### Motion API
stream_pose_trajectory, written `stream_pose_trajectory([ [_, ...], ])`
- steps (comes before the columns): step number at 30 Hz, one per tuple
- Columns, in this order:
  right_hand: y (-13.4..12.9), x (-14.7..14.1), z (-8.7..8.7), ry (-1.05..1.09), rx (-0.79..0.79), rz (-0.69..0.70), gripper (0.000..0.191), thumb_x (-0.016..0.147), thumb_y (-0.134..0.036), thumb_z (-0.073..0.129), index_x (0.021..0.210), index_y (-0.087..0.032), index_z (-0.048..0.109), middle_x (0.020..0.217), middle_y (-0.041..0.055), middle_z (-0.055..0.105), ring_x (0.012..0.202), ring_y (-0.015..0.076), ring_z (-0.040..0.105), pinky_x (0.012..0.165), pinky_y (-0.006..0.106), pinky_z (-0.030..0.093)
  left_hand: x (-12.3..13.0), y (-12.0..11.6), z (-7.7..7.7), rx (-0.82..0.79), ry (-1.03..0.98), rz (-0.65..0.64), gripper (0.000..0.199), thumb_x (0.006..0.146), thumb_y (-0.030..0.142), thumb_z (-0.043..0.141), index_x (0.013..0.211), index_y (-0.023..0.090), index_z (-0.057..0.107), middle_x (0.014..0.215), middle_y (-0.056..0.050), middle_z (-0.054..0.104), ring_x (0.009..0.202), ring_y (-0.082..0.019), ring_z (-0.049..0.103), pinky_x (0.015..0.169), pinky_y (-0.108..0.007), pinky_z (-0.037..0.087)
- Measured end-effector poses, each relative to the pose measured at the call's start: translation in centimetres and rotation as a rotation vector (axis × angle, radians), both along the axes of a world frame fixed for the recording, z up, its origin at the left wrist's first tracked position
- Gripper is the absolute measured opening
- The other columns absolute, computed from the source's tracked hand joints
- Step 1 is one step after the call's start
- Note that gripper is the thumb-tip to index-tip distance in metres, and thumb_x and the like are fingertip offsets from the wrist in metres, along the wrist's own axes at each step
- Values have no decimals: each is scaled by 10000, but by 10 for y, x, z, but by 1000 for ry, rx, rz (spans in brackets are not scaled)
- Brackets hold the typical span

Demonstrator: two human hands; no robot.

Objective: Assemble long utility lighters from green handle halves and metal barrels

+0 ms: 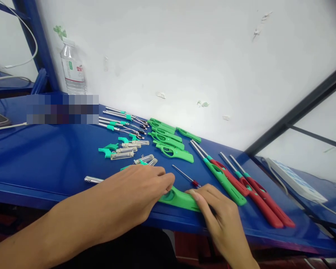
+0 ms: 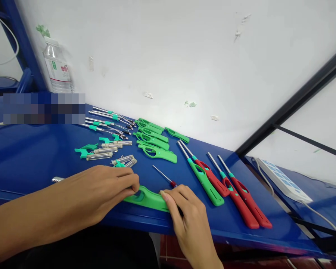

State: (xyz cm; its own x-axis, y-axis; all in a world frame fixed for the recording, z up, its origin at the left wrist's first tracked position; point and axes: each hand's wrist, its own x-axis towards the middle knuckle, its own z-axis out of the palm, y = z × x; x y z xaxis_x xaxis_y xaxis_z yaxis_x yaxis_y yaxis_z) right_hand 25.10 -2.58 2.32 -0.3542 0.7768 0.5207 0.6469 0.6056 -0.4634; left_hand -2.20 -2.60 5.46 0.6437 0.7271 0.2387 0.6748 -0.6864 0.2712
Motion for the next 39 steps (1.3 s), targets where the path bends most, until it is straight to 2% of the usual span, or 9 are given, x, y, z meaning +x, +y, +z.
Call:
stream_pose_trajectory([
  [4,7,-1,-1,8,74,-68,265,1124,-385,620,1053,-298,860,1004,33,802,943,239,755,875,339,573,4,3,-8,159,81,37,385,921,-67,576,1085,282,581,1051,7,663,837,-256,611,722,-406,364],
  [7,13,15,-2,46,155,-169,278,1111,-436,627,1063,-288,857,1096,57,814,1032,266,764,965,395,584,5,3,-6,179,86,21,356,918,-61,593,1067,261,582,1039,-7,658,890,-262,629,723,-403,379],
  [9,17,29,-4,39,126,-211,285,1104,-465,633,1095,-283,852,1141,65,832,1088,288,777,1020,439,591,4,3,-2,193,91,29,340,906,-66,607,1027,251,586,1021,-14,654,895,-262,631,701,-401,368],
  [16,24,42,-14,-17,60,-174,277,1054,-491,707,1113,-271,865,1128,72,872,1062,314,822,965,457,651,4,3,8,221,78,46,391,867,-99,606,1052,240,668,1060,-32,647,860,-236,621,634,-376,316],
  [21,13,40,-2,173,162,-300,237,1024,-459,738,1049,-258,861,1094,54,868,1031,295,822,978,428,629,2,14,4,198,10,73,452,915,-77,578,1162,282,698,1098,-2,688,840,-202,649,614,-361,315],
  [24,0,37,10,353,207,-376,166,993,-408,794,1083,-281,851,1094,25,852,1032,266,803,951,373,624,4,20,2,227,-49,54,365,1027,34,563,1254,275,716,1135,-16,734,871,-199,689,629,-339,369],
  [27,-12,26,20,478,296,-375,119,945,-359,850,1031,-276,846,1021,20,836,944,265,799,859,360,639,8,21,4,191,-164,-17,269,1082,98,560,1189,239,763,1090,-18,766,907,-187,718,704,-300,453],
  [33,-24,5,29,462,334,-357,94,956,-337,833,894,-266,830,919,26,815,855,265,774,806,379,619,16,16,3,117,-339,-112,292,1087,69,570,1174,251,782,1092,8,767,908,-141,715,751,-240,493],
  [39,-28,0,31,504,341,-423,115,958,-358,827,879,-275,817,905,24,798,862,259,752,803,374,602,18,16,2,137,-322,-62,228,1080,89,606,1111,212,796,1063,-16,782,889,-170,725,735,-274,485],
])
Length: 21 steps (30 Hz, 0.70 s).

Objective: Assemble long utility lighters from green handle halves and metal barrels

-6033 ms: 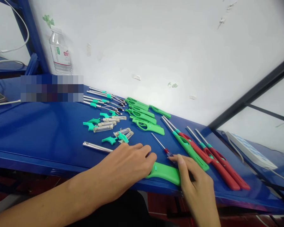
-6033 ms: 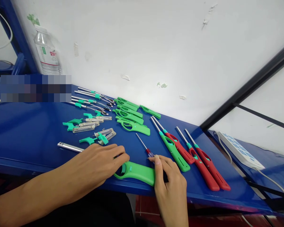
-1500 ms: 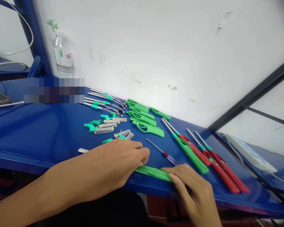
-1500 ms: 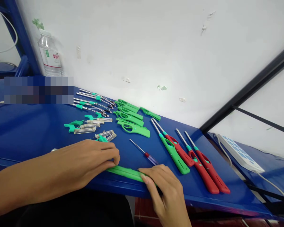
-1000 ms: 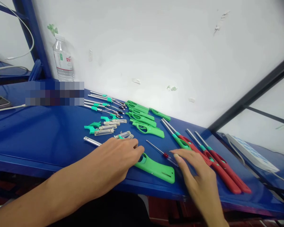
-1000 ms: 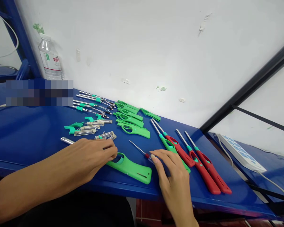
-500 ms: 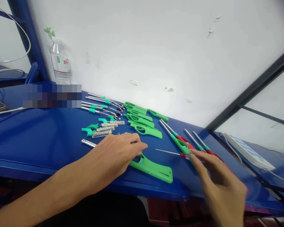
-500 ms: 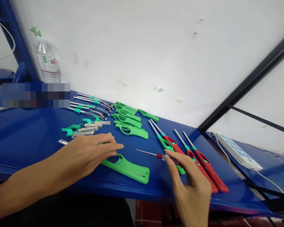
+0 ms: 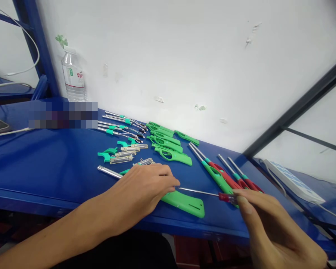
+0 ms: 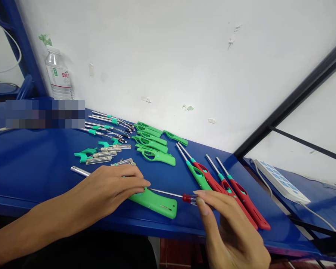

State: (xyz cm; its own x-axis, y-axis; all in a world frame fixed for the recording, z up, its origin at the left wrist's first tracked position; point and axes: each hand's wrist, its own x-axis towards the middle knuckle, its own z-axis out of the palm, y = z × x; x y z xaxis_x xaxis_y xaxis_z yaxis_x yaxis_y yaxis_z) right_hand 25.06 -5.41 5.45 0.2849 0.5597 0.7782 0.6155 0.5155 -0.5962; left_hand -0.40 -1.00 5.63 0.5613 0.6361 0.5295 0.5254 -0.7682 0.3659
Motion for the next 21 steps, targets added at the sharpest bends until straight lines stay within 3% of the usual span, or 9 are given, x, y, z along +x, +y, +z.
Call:
stream_pose_trajectory([
  [7,4,2,-4,35,0,57,94,941,-319,845,866,-269,819,893,25,789,841,241,730,786,357,600,0,-1,-1,-10,31,-10,308,1042,11,598,1113,241,790,1077,11,768,886,-149,705,703,-268,438],
  [21,11,15,-9,-84,88,143,96,950,-160,825,927,-253,830,909,-13,798,837,176,741,801,271,604,3,-2,-10,-47,118,0,302,1056,23,580,1126,262,749,1085,27,735,912,-169,665,700,-310,389],
])
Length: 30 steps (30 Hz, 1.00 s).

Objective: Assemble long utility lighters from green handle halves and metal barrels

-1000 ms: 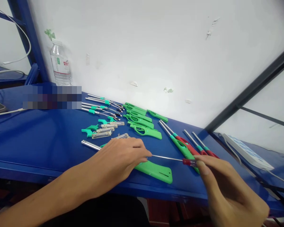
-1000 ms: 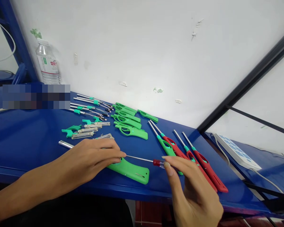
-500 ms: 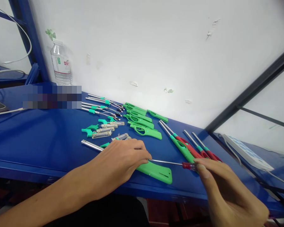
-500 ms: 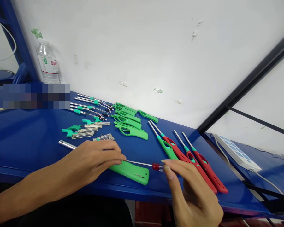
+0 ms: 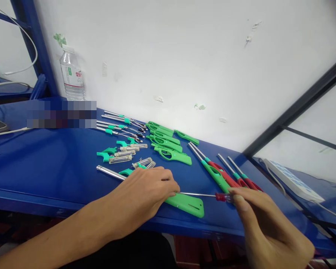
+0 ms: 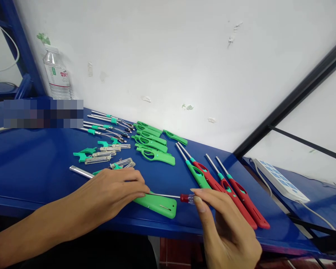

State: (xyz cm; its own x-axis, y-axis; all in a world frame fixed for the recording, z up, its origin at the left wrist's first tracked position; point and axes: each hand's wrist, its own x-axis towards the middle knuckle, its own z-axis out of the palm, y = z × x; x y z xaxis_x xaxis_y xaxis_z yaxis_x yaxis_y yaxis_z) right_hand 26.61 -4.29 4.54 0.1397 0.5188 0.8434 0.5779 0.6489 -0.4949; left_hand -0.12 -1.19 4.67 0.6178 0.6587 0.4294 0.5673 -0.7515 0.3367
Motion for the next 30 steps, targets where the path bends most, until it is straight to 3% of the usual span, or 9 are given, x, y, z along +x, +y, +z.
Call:
stream_pose_trajectory([
  [12,0,-1,-2,22,71,12,127,946,-132,825,957,-258,842,915,-14,821,848,194,766,766,312,618,1,-3,1,-15,-5,-29,385,1024,-28,553,1162,278,741,1108,29,749,942,-168,681,761,-268,458],
  [18,-1,-2,-2,28,78,8,132,947,-127,824,965,-256,844,917,-4,819,838,206,767,744,333,622,1,-5,5,32,27,-16,374,1072,18,486,1155,264,755,1085,-13,756,925,-169,692,752,-246,482],
  [27,-17,-3,7,-132,36,-100,100,1001,-191,770,964,-259,833,928,9,816,848,207,766,800,356,591,5,-6,-2,38,-33,-60,384,1046,-5,535,1258,263,712,1122,-5,757,956,-177,681,778,-289,481],
  [30,-17,-6,8,-59,44,-133,91,1027,-223,749,982,-240,825,929,21,807,874,211,758,822,362,577,13,-7,-1,43,-57,-54,363,1044,7,562,1262,253,718,1092,-4,762,937,-182,681,740,-294,480],
])
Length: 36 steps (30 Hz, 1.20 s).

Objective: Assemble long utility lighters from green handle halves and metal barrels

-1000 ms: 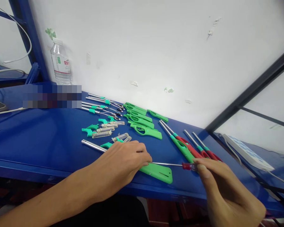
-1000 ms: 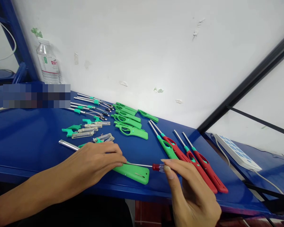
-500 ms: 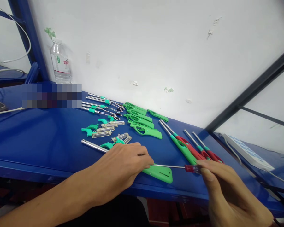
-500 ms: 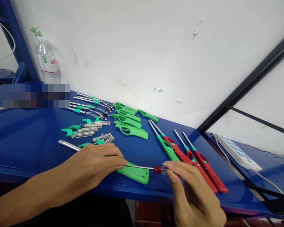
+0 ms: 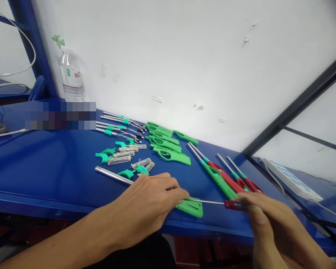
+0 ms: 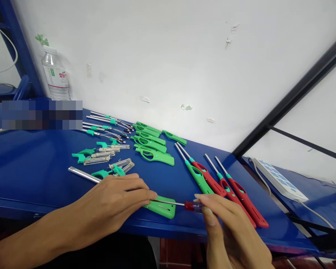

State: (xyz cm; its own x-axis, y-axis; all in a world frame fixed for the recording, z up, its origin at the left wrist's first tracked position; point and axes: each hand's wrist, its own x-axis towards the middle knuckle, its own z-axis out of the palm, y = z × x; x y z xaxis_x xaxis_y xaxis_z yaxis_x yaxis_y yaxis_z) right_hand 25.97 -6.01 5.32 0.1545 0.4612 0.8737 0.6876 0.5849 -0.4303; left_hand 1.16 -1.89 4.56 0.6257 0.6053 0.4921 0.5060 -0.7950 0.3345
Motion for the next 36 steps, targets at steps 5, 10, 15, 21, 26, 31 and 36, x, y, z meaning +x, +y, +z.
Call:
stream_pose_trajectory([
  [5,9,-4,5,201,134,-20,124,944,-291,870,1011,-200,820,915,30,817,776,208,747,774,374,595,23,6,1,8,-80,-9,277,1073,74,585,1239,230,742,1090,-27,791,990,-203,691,805,-304,523],
  [10,14,-1,11,263,98,-11,198,919,-363,899,984,-194,820,895,36,812,723,216,732,676,370,592,48,20,2,-38,-89,-54,276,1085,95,586,1287,218,727,1091,-49,798,1024,-236,715,896,-352,541],
  [15,21,0,9,135,91,55,137,955,-205,850,1088,-237,853,974,20,831,814,211,772,711,333,631,60,21,-3,-121,-30,-52,268,1085,133,624,1313,237,720,1069,-42,801,997,-249,743,843,-355,530],
  [21,23,1,7,31,40,133,162,980,-161,812,1088,-273,860,1007,6,833,846,202,770,812,339,633,67,19,-17,-96,6,-39,353,1089,100,593,1387,275,664,1137,-28,802,1012,-263,743,850,-375,531],
  [26,23,-1,7,52,20,124,171,1006,-192,786,1129,-284,860,1022,9,836,875,210,787,817,338,629,67,19,-24,-98,17,-24,347,1106,126,577,1401,293,650,1134,-20,787,1003,-268,728,852,-393,536],
  [31,26,-2,9,56,8,146,222,1012,-197,777,1194,-298,855,1047,12,841,919,222,799,840,343,640,66,18,-22,-87,14,-23,400,1106,89,539,1441,295,612,1133,-19,754,996,-253,711,851,-378,531],
  [36,28,0,11,33,-22,141,247,1037,-214,750,1241,-317,844,1055,7,836,924,207,794,830,324,640,67,16,-18,-141,39,-39,419,1103,74,513,1456,289,579,1153,-21,731,1003,-251,693,853,-385,532],
])
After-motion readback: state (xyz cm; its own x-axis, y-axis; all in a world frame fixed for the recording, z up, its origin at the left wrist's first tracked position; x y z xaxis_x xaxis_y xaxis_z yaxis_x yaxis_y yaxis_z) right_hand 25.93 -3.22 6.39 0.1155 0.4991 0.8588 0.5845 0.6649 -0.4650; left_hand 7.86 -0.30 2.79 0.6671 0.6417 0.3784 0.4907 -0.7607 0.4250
